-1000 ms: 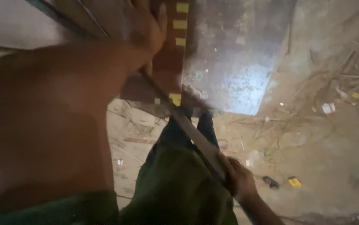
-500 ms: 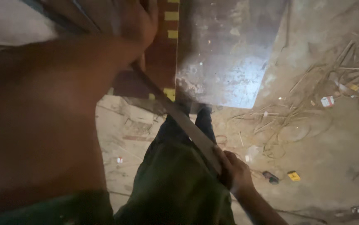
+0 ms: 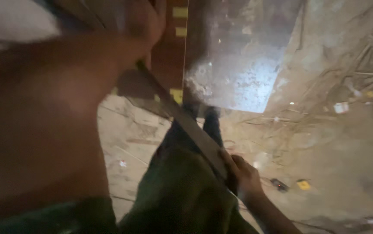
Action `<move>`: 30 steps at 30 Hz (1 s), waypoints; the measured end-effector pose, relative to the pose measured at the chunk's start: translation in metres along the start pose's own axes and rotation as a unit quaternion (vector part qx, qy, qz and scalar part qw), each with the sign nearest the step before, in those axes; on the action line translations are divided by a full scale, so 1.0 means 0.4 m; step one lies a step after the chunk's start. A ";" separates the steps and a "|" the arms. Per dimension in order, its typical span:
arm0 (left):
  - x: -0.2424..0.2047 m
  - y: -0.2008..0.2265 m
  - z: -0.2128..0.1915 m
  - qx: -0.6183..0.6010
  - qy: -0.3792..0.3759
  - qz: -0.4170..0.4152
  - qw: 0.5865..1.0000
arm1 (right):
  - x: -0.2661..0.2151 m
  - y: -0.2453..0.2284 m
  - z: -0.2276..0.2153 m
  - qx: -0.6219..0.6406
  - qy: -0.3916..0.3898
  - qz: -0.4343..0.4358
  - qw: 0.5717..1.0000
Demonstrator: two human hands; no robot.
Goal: The person sands a wooden frame using a hand saw, moving it back and forth along the edges. They then use a pencil to mark the wood and continue sanding.
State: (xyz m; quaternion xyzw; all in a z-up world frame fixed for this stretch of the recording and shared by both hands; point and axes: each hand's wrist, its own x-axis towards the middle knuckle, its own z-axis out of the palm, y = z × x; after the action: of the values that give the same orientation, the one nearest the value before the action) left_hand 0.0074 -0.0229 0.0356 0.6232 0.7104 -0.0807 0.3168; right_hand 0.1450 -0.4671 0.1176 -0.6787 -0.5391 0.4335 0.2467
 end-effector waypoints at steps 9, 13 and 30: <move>0.008 0.048 -0.042 0.014 -0.005 0.038 0.999 | 0.169 -0.055 0.075 -0.014 -0.005 0.039 0.999; 0.041 0.022 -0.017 0.124 0.180 0.243 0.945 | 0.091 -0.044 0.032 -0.033 -0.010 0.038 0.999; -0.025 0.074 -0.058 0.086 0.139 0.249 0.955 | 0.047 -0.013 0.041 -0.046 -0.070 0.092 0.992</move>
State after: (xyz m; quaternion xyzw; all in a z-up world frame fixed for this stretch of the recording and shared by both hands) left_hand 0.0270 -0.0132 0.0677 0.8105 0.5598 0.0274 0.1705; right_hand 0.1293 -0.4499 0.1075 -0.7042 -0.5091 0.4757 0.1363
